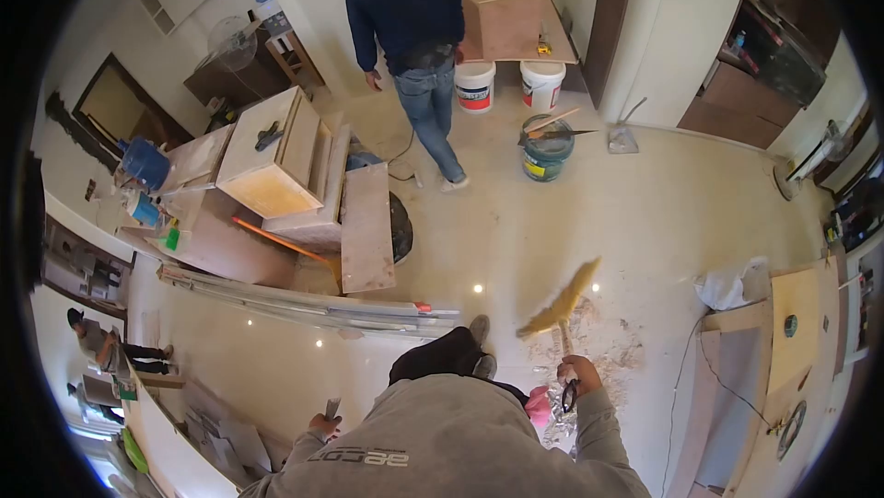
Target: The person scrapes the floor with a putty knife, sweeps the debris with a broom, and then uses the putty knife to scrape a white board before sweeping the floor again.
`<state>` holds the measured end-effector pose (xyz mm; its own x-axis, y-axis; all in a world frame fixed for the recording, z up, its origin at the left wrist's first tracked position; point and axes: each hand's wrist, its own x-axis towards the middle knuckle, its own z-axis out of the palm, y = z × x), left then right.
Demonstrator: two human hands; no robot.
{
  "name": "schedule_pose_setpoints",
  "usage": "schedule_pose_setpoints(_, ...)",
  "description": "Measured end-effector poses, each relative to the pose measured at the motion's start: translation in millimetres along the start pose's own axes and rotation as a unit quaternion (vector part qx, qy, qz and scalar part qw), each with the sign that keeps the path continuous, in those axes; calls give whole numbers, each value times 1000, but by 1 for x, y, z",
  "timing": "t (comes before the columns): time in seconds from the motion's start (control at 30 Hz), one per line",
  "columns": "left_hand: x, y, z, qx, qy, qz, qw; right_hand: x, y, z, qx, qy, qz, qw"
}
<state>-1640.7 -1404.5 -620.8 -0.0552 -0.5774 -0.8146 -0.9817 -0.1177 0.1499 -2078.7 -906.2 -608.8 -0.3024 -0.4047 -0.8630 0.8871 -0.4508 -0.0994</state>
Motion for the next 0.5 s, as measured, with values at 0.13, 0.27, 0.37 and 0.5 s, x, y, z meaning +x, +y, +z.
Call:
schedule_pose_setpoints(0.13, 34, 21, -7, -10, -21, 10, 1000, -21, 8, 64, -42, -62, -37, 997)
schedule_pose_setpoints(0.27, 50, 88, -9, -4, -16, 65, 998, 5, -2, 121, -74, -109, -39, 991)
schedule_pose_setpoints(0.37, 69, 143, -5, 6, -9, 114, 993, 36, -11, 168, -91, -155, -17, 984)
schedule_pose_setpoints(0.5, 108, 204, 7, -20, -15, 147, 989, 72, -28, 256, -141, -173, -14, 975)
